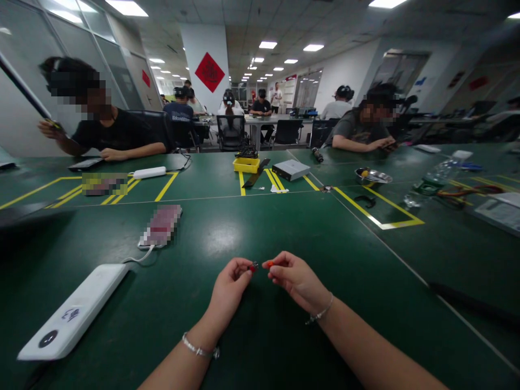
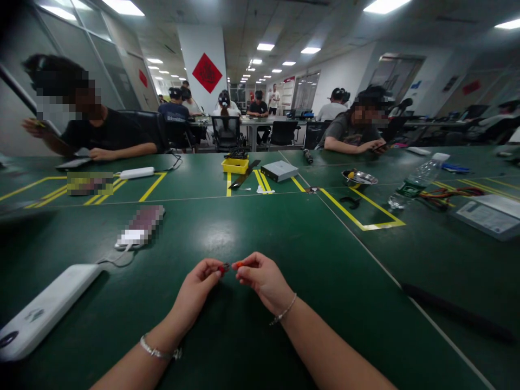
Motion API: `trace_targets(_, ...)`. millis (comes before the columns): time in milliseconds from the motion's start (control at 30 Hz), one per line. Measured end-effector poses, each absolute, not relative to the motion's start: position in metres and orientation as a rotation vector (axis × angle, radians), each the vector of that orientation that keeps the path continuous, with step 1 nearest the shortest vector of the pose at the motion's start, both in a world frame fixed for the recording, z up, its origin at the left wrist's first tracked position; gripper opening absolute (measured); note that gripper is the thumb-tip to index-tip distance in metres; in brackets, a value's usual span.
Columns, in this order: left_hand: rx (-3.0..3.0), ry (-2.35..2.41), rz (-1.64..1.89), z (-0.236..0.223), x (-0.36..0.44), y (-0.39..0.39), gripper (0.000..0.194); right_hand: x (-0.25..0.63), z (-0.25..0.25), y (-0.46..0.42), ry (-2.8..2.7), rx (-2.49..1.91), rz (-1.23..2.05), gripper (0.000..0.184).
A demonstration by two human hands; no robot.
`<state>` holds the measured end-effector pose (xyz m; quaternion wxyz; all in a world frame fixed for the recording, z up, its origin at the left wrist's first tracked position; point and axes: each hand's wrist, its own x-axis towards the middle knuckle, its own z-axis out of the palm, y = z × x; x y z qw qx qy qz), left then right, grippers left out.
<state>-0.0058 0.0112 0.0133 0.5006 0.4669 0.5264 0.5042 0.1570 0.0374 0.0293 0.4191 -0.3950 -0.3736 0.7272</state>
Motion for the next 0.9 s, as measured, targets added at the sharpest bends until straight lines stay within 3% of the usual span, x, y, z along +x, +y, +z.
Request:
trace_targets(500, 1.221, 1.257, 1.111, 0.01, -0.006, 0.01, 0.013, 0.16, 0.009, 0.036, -0.819, -0.86, 1.946, 0.024)
trace_targets(900, 1.711, 1.581, 1.085, 0.01, 0.004, 0.001, 0.013, 0.137, 0.008, 0.027, -0.948, -1.209, 1.484, 0.028)
